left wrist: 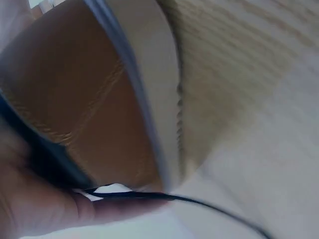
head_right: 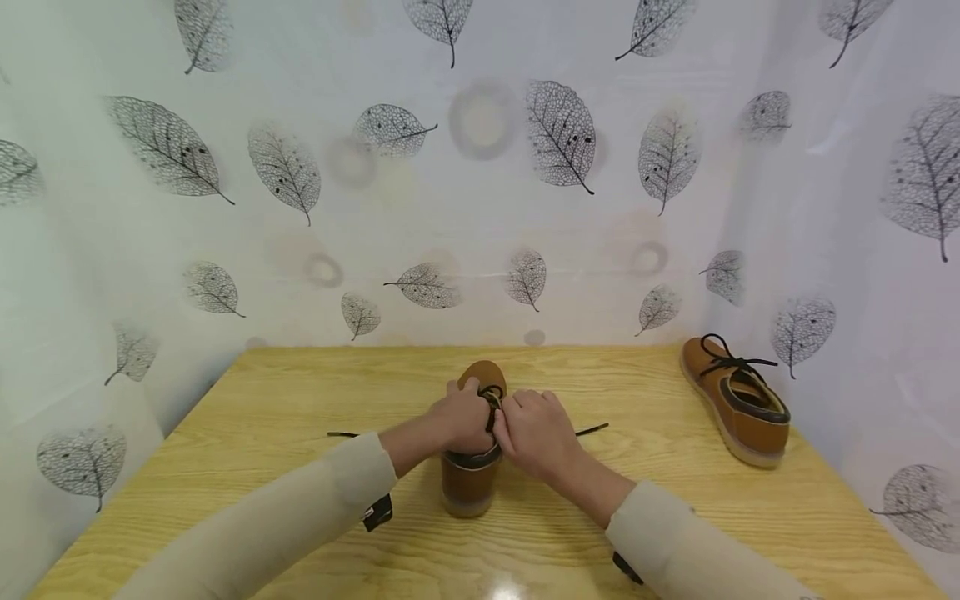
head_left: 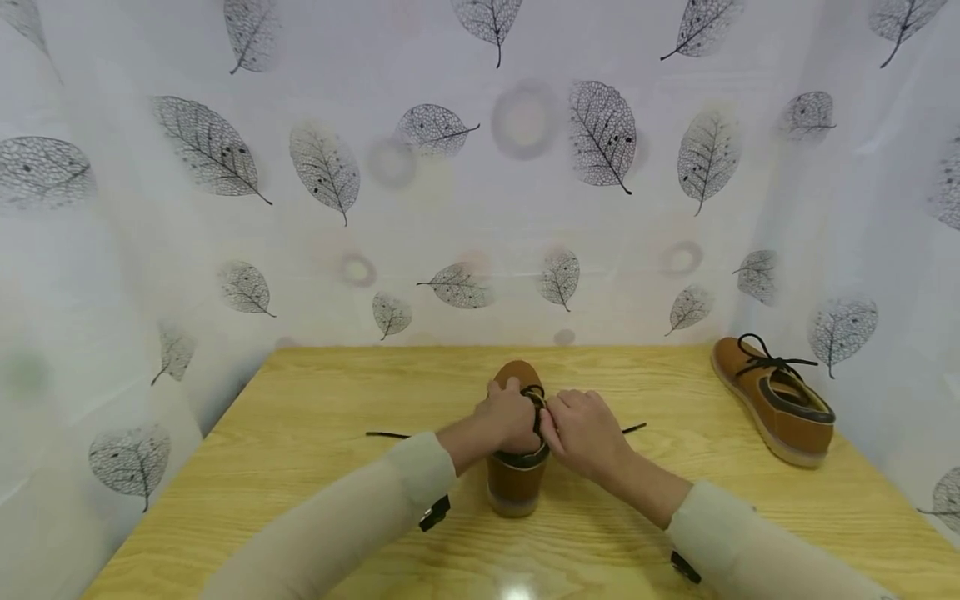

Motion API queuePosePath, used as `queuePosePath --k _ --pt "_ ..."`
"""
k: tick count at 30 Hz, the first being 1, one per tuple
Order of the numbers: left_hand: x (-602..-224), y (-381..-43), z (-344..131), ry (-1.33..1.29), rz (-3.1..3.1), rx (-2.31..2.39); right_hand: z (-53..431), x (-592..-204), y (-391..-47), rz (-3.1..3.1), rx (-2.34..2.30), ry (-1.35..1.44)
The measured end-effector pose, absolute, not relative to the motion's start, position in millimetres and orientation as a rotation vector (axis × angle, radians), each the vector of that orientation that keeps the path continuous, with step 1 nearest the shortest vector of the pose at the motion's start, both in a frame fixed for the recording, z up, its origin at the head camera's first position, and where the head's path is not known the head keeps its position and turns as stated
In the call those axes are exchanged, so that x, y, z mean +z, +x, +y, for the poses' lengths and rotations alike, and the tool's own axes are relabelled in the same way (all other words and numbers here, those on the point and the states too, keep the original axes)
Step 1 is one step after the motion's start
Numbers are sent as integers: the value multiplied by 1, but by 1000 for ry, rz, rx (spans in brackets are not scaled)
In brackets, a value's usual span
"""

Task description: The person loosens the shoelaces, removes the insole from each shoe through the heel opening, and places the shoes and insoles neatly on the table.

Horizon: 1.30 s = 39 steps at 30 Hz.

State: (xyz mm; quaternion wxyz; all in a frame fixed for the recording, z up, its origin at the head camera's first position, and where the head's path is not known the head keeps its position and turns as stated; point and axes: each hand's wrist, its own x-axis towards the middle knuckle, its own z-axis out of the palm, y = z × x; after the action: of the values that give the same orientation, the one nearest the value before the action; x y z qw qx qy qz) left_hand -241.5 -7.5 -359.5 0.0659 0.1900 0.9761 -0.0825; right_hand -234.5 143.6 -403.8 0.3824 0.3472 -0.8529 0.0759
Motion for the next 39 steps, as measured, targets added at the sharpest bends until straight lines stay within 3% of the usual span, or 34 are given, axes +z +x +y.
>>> queuePosePath --k 8,14,17,22,28,31,39 --pt "-346 -239 -8 633 2727 -388 141 -404 -232 -2174 167 920" --pt "-348 -239 -21 687 2844 -70 142 -404 -233 -2162 172 903" --pt "-347 -231 -30 840 2959 9 141 -405 -234 -2162 172 906" --pt "-342 -217 -33 1139 3171 -298 139 -405 -233 -2172 165 916" --pt "-334 -207 -33 720 3123 -99 139 -404 -232 -2163 166 909" --pt "-328 -206 -35 667 3088 15 139 -404 -233 -2143 168 916" --pt "-320 -209 -49 1140 3400 -49 140 -406 -234 -2115 193 918"
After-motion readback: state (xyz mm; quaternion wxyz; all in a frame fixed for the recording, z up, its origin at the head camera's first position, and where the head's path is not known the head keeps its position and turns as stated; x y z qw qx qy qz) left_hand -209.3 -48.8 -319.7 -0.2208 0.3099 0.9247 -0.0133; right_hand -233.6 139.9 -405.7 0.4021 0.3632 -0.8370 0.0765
